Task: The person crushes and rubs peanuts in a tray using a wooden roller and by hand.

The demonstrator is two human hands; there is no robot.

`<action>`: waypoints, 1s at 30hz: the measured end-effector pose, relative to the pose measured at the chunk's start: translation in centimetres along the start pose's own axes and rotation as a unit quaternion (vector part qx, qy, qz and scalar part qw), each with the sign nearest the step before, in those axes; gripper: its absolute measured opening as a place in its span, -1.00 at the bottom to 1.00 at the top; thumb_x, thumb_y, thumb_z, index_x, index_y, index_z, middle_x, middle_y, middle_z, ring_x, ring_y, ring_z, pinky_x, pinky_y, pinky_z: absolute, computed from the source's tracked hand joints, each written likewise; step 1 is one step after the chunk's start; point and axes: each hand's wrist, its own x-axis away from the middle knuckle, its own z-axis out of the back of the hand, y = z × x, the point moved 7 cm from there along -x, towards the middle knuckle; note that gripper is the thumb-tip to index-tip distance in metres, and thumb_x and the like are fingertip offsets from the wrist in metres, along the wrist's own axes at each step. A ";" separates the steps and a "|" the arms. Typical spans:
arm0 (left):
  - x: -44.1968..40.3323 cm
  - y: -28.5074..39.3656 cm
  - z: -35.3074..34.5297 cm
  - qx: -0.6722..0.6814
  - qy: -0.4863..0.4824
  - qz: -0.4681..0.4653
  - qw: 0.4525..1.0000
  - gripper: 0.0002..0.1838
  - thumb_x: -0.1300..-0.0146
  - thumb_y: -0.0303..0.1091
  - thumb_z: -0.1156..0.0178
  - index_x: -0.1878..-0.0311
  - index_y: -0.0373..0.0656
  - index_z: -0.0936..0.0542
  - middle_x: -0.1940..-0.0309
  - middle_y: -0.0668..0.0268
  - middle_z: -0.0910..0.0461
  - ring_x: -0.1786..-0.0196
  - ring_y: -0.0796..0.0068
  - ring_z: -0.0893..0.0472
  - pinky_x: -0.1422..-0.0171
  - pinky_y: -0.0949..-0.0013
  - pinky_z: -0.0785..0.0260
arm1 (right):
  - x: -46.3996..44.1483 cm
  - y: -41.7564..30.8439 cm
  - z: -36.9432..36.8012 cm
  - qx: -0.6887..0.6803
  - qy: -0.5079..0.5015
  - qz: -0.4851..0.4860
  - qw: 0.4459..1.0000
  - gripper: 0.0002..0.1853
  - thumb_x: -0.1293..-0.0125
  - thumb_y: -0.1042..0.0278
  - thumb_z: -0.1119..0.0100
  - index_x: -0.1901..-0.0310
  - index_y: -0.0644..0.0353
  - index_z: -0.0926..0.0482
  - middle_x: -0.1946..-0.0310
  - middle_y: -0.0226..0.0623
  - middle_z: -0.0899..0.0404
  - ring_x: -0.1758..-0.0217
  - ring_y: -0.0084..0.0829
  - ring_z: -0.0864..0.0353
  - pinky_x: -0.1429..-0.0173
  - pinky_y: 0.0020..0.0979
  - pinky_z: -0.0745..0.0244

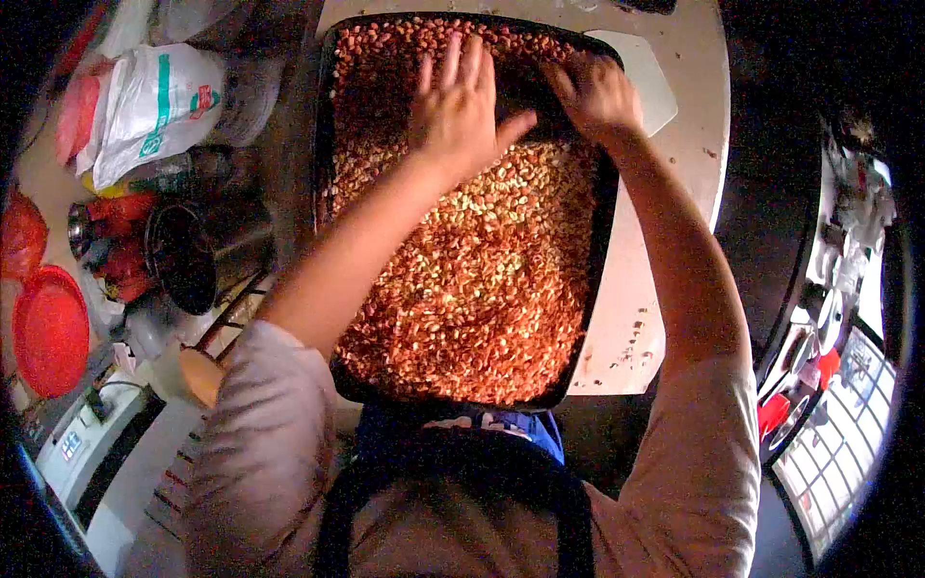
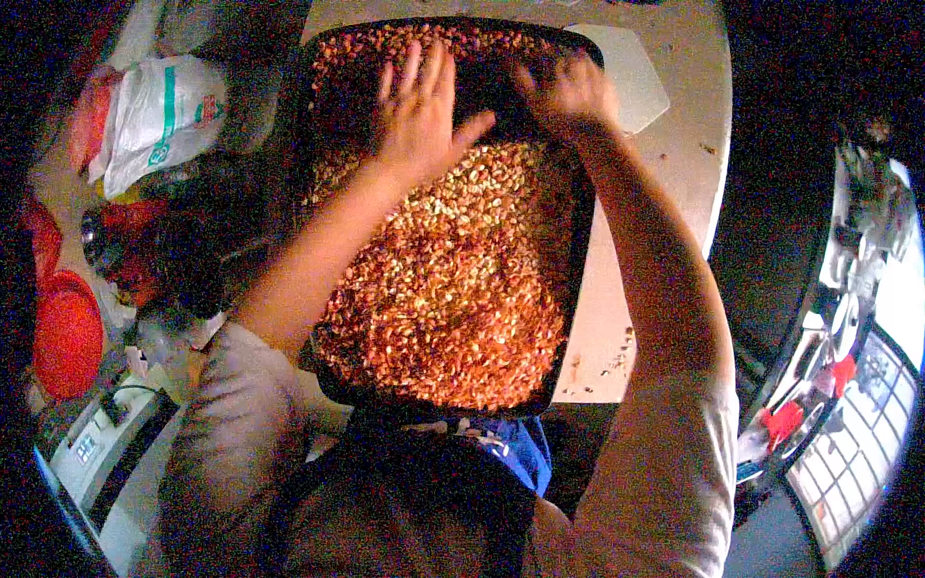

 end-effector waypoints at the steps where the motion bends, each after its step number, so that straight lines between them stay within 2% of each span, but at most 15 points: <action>1: 2.3 1.3 0.1 -0.016 -0.029 -0.020 0.999 0.07 -0.42 0.46 0.11 -0.58 -0.43 -0.18 -0.67 -0.04 -0.04 -0.71 -0.04 0.02 -0.71 -0.17 0.19 | 2.8 -1.4 1.9 0.040 0.081 0.058 0.994 -0.52 -0.50 -0.17 -0.10 -0.01 0.14 -0.67 0.00 0.01 -0.72 -0.16 0.08 -0.66 -0.13 0.07 -0.57; 4: 8.3 3.9 1.4 0.038 -0.050 -0.047 0.997 -0.02 -0.48 0.37 0.16 -0.58 -0.40 -0.21 -0.64 -0.05 -0.12 -0.70 -0.03 -0.03 -0.66 -0.13 0.04 | 5.8 -4.9 6.9 -0.014 -0.105 0.036 0.994 -0.40 -0.49 -0.14 -0.09 -0.24 0.28 -0.52 -0.20 0.06 -0.60 -0.27 0.17 -0.56 -0.35 0.09 -0.46; 7: 5.7 2.1 0.4 0.012 -0.027 -0.004 1.000 -0.01 -0.48 0.39 0.16 -0.57 -0.41 -0.22 -0.64 -0.06 -0.12 -0.69 -0.06 -0.06 -0.68 -0.15 0.07 | 3.6 -4.3 4.5 0.025 0.005 0.078 0.997 -0.37 -0.47 -0.17 -0.11 -0.25 0.29 -0.51 -0.25 0.06 -0.55 -0.35 0.12 -0.49 -0.41 0.07 -0.40; 9: 0.7 -1.6 -1.3 0.032 -0.015 0.051 0.998 0.05 -0.43 0.44 0.09 -0.57 -0.42 -0.20 -0.64 -0.08 -0.10 -0.72 -0.06 0.07 -0.71 -0.23 0.21 | -2.2 -3.6 3.4 0.012 -0.039 0.047 0.998 -0.36 -0.45 -0.27 -0.13 -0.18 0.23 -0.59 -0.20 0.11 -0.60 -0.31 0.11 -0.55 -0.34 0.05 -0.47; 11: -2.9 -4.0 -1.1 0.026 0.078 0.046 0.996 0.11 -0.34 0.51 -0.02 -0.56 -0.38 -0.22 -0.67 -0.02 -0.02 -0.72 -0.11 0.10 -0.68 -0.33 0.25 | -6.8 -3.2 2.2 -0.047 -0.243 -0.021 0.969 -0.38 -0.46 -0.28 -0.10 -0.11 0.21 -0.63 -0.07 0.12 -0.65 -0.19 0.12 -0.62 -0.23 0.02 -0.56; 13: -5.1 -4.6 0.2 -0.017 -0.215 0.171 0.961 0.11 -0.46 0.52 0.29 -0.69 -0.28 0.16 -0.74 0.12 0.28 -0.76 0.16 0.31 -0.78 0.00 0.44 | -8.3 -1.3 0.3 -0.092 -0.238 -0.037 0.966 -0.39 -0.45 -0.26 -0.12 -0.06 0.23 -0.65 -0.04 0.11 -0.66 -0.16 0.12 -0.64 -0.18 0.00 -0.59; 15: -3.5 -3.6 -1.1 -0.005 -0.144 0.147 0.979 0.10 -0.47 0.50 0.28 -0.69 -0.29 0.15 -0.73 0.10 0.29 -0.76 0.15 0.32 -0.78 0.00 0.45 | -6.8 -0.6 0.5 -0.131 -0.236 -0.056 0.961 -0.41 -0.45 -0.25 -0.14 -0.02 0.24 -0.67 0.00 0.10 -0.66 -0.13 0.11 -0.65 -0.13 -0.02 -0.62; 17: -1.9 -1.1 -0.4 0.010 0.051 0.053 0.997 0.19 -0.23 0.56 -0.10 -0.58 -0.33 -0.20 -0.67 0.01 -0.06 -0.72 -0.12 0.12 -0.66 -0.38 0.20 | -3.9 -2.2 3.8 -0.025 -0.063 0.006 0.998 -0.39 -0.42 -0.28 -0.16 0.02 0.26 -0.67 0.06 0.04 -0.69 -0.06 0.11 -0.68 -0.03 -0.01 -0.65; 18: -0.4 0.1 -0.3 0.025 -0.014 0.047 0.999 0.19 -0.21 0.55 -0.13 -0.60 -0.29 -0.18 -0.67 0.06 -0.06 -0.68 -0.17 -0.03 -0.60 -0.46 0.09 | -0.8 -2.0 4.0 -0.016 0.152 0.116 0.981 -0.36 -0.36 -0.31 -0.24 0.02 0.26 -0.68 0.04 0.01 -0.69 -0.07 0.07 -0.68 -0.11 0.00 -0.63; 19: 1.5 0.8 -1.0 0.094 -0.068 0.058 0.992 0.16 -0.19 0.46 -0.24 -0.63 -0.20 -0.15 -0.64 0.05 -0.12 -0.57 -0.22 -0.24 -0.52 -0.44 -0.11 | 1.7 -1.8 3.4 0.006 0.070 0.085 0.994 -0.26 -0.21 -0.34 -0.39 -0.09 0.26 -0.64 -0.03 0.00 -0.67 -0.16 0.06 -0.63 -0.27 0.03 -0.54; 21: 3.5 2.1 -0.5 0.018 -0.192 0.034 0.981 0.09 -0.17 0.22 -0.42 -0.63 -0.10 -0.15 -0.56 0.00 -0.27 -0.43 -0.22 -0.43 -0.46 -0.32 -0.29 | 2.4 -4.5 6.8 -0.003 -0.102 0.062 0.993 -0.11 0.00 -0.28 -0.58 -0.23 0.22 -0.57 -0.08 0.03 -0.64 -0.27 0.06 -0.56 -0.40 0.02 -0.44; 24: 2.9 1.3 -1.0 0.039 -0.178 0.031 0.983 -0.12 -0.05 -0.09 -0.58 -0.39 -0.09 -0.35 -0.20 0.09 -0.53 -0.27 -0.03 -0.57 -0.33 -0.24 -0.40 | 2.6 -4.7 5.9 -0.003 -0.140 0.147 0.979 0.04 0.13 -0.24 -0.65 -0.35 0.18 -0.46 -0.14 0.02 -0.61 -0.27 0.07 -0.54 -0.39 0.02 -0.44; 27: 3.6 0.2 0.9 0.033 -0.196 0.004 0.980 -0.06 0.06 -0.12 -0.66 -0.37 -0.07 -0.35 -0.16 0.09 -0.56 -0.23 0.00 -0.59 -0.34 -0.16 -0.42 | 1.2 -8.1 6.7 0.019 -0.295 0.134 0.946 0.05 0.21 -0.14 -0.68 -0.34 0.15 -0.43 -0.16 -0.10 -0.58 -0.22 -0.01 -0.57 -0.36 -0.03 -0.48; 29: 5.4 -2.1 4.3 0.052 -0.190 0.022 0.980 0.01 0.11 -0.13 -0.65 -0.45 -0.03 -0.36 -0.27 0.14 -0.54 -0.32 -0.06 -0.51 -0.41 -0.15 -0.33 | 2.3 -10.0 6.0 -0.010 -0.192 0.130 0.973 0.00 0.22 -0.12 -0.68 -0.29 0.14 -0.47 -0.10 -0.13 -0.61 -0.23 -0.05 -0.57 -0.39 -0.06 -0.46; 30: 6.6 -3.6 6.0 0.064 -0.167 0.019 0.984 -0.02 0.10 -0.14 -0.64 -0.44 0.00 -0.38 -0.29 0.20 -0.53 -0.36 0.04 -0.49 -0.46 -0.11 -0.26 | 2.6 -13.0 7.2 0.035 -0.137 0.165 0.976 0.00 0.21 -0.13 -0.66 -0.31 0.13 -0.47 -0.08 -0.15 -0.61 -0.22 -0.06 -0.58 -0.43 -0.05 -0.42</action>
